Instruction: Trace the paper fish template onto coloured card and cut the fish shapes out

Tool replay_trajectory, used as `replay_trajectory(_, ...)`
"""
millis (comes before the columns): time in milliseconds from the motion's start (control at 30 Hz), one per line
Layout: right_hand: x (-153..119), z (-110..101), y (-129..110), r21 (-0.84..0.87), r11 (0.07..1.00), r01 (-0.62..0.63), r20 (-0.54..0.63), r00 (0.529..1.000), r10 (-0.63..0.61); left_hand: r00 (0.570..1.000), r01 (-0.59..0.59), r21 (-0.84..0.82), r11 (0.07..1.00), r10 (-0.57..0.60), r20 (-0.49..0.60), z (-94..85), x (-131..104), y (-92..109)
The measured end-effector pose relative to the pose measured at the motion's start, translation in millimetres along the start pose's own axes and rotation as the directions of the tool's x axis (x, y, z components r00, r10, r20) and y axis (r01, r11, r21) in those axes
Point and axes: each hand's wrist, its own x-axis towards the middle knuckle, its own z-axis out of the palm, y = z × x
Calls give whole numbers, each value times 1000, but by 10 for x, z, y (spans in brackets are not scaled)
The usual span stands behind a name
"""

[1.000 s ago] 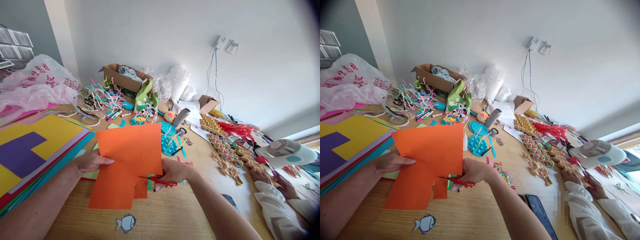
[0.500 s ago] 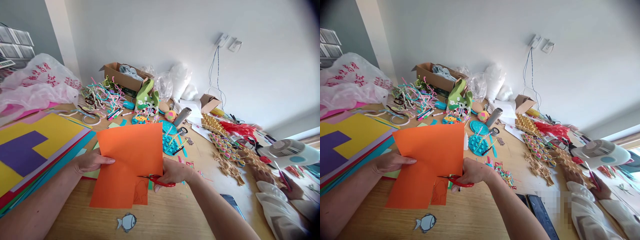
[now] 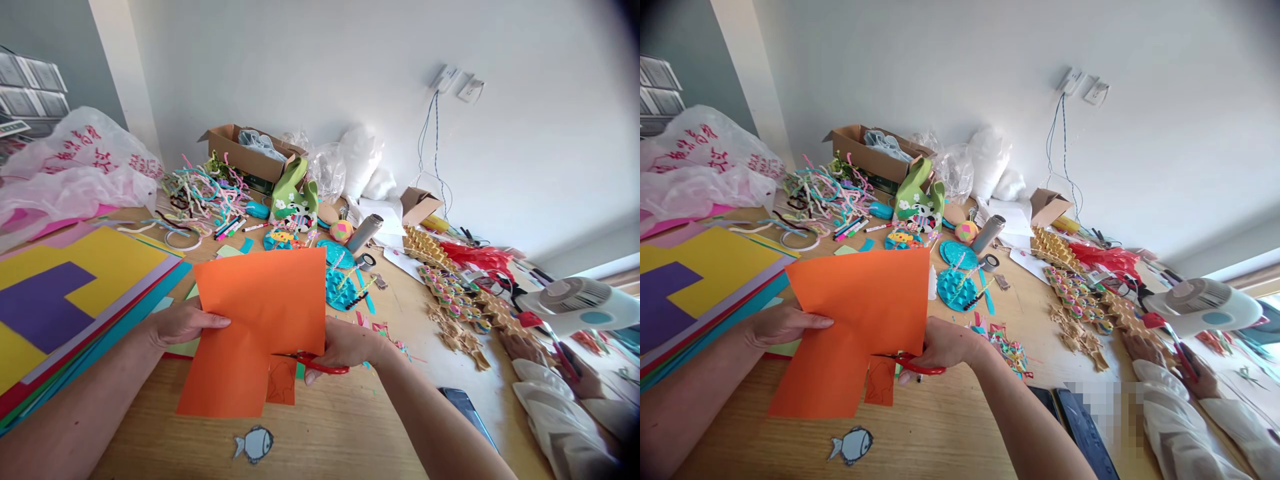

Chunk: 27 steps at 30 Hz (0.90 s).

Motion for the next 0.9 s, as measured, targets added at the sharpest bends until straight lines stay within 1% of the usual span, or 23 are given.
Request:
replay_trajectory(67, 5, 3, 17, -10, 1000, 14, -2, 1000, -14, 1000, 5, 1, 1000, -5, 5, 1, -6, 4)
replay_trajectory(167, 7, 18, 70, 4, 999, 54, -35, 998, -54, 1000, -2, 1, 1000, 2, 4, 9, -9, 11)
replay_trajectory(267, 15, 34, 95, 4, 998, 60, -59, 996, -59, 1000, 1, 0, 1000, -1, -5, 20, 0, 16)
replay_trajectory(367, 19, 35, 69, 9, 996, 90, -54, 995, -89, 1000, -5, 3, 1000, 5, -30, 23, 7, 16)
replay_trajectory(400, 11, 33, 63, 22, 997, 79, -41, 996, -78, 999, -8, 4, 1000, 8, -34, 20, 8, 15)
replay_trajectory(467, -37, 34, 79, 59, 998, -18, 11, 1000, 17, 999, -10, 8, 1000, 10, -37, 6, 5, 11)
replay_trajectory(533, -135, 66, 144, 89, 984, -152, 55, 988, 148, 999, -17, 15, 1000, 18, -46, -20, 2, 9)
replay_trajectory(567, -199, 104, 190, 108, 975, -192, 54, 981, 187, 998, -27, 19, 999, 28, -59, -34, 1, 11)
replay_trajectory(600, -267, 160, 239, 148, 969, -197, -1, 980, 200, 996, -38, 22, 999, 39, -74, -48, 2, 13)
replay_trajectory(667, -390, 331, 319, 336, 921, -195, -132, 959, 251, 993, -55, 14, 998, 56, -108, -67, 9, 23)
replay_trajectory(733, -454, 568, 341, 564, 816, -127, -255, 913, 318, 987, -59, -13, 998, 57, -149, -69, 20, 35)
replay_trajectory(767, -454, 700, 323, 639, 767, -55, -309, 895, 322, 984, -60, -28, 998, 54, -169, -62, 24, 41)
replay_trajectory(800, -433, 833, 286, 685, 728, 15, -345, 887, 307, 981, -59, -41, 997, 50, -185, -51, 28, 47)
replay_trajectory(833, -394, 960, 233, 724, 687, 62, -357, 886, 297, 980, -57, -50, 997, 46, -196, -37, 31, 53)
replay_trajectory(900, -280, 1175, 98, 775, 618, 129, -377, 880, 289, 978, -57, -58, 997, 44, -202, -3, 30, 65)
